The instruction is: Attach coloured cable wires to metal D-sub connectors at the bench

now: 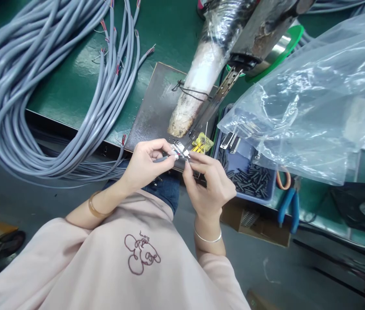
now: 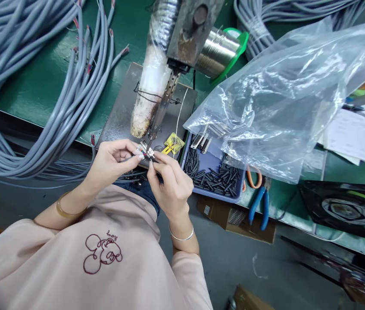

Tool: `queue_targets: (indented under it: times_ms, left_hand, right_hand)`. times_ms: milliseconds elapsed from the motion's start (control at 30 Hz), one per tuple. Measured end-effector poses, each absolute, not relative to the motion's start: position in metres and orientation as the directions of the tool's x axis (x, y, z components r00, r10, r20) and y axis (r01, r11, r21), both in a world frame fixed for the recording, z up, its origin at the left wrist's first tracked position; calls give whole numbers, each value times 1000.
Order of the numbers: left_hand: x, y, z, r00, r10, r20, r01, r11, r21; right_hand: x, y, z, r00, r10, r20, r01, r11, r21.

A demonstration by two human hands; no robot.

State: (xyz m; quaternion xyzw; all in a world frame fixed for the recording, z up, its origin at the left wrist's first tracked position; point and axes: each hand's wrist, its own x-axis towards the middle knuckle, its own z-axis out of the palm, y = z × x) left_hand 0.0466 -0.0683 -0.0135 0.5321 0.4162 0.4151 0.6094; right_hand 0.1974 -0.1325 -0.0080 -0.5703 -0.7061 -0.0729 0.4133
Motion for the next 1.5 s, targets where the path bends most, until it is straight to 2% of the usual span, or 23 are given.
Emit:
queue_targets:
  times_ms: [200,400,567,833,933,1000,1067,1133,1200,1233,1300,1367,1433,1500]
  left_hand:
    - [48,-75,-16,314,949,-30,-40,45,998]
    - [48,-81,-18,309,951,-36,-40,50,998]
    - [48,-78,-18,293,953,-74,-74,100,992]
    - [43,-68,-7,397,885,-244,-86,300,950]
    - [44,-74,-7,426,865,-264,-72,323,944]
    - [45,-84,-12,481,846,-230,-43,285,958]
    - [44,-98,-21,599,788,-139,11,166,986]
    - [39,-114,-33,779,623,-68,100,-16,995]
    - [26,-128,-46,889,438,-134,229,-171,958]
    - [17,-134,-52,895,419,-153,263,-219,940]
    - [-9,-142,-61,840,514,-174,324,-218,921]
    - [-40,-146,-68,716,675,-180,351,-125,928]
    - [-70,-148,-74,348,922,-169,471,-16,882]
    - [-94,-149,-82,-24,1000,4,598,12,801]
  right_hand:
    - [199,-136,-9,-36,723,690,872,360,-332]
    - [197,-141,-11,-9,734,679,879,329,-344]
    - [194,-139,-11,45,750,660,858,310,-411]
    - [193,-133,-9,88,766,637,814,313,-489]
    - [195,-134,-12,180,765,619,753,298,-587]
    - [198,-134,-15,298,733,612,665,300,-684]
    - [201,-133,-16,402,660,635,598,336,-728]
    - [204,-131,-17,454,575,681,592,377,-712]
    - [206,-129,-16,478,526,704,605,384,-698]
    - [206,-128,-16,487,515,706,611,376,-696]
    - [207,-127,-17,506,504,700,627,343,-700]
    - [207,-128,-18,525,506,685,627,315,-713]
    - [207,-130,-20,542,521,659,591,321,-740]
    - [207,-131,-21,543,542,642,547,352,-759]
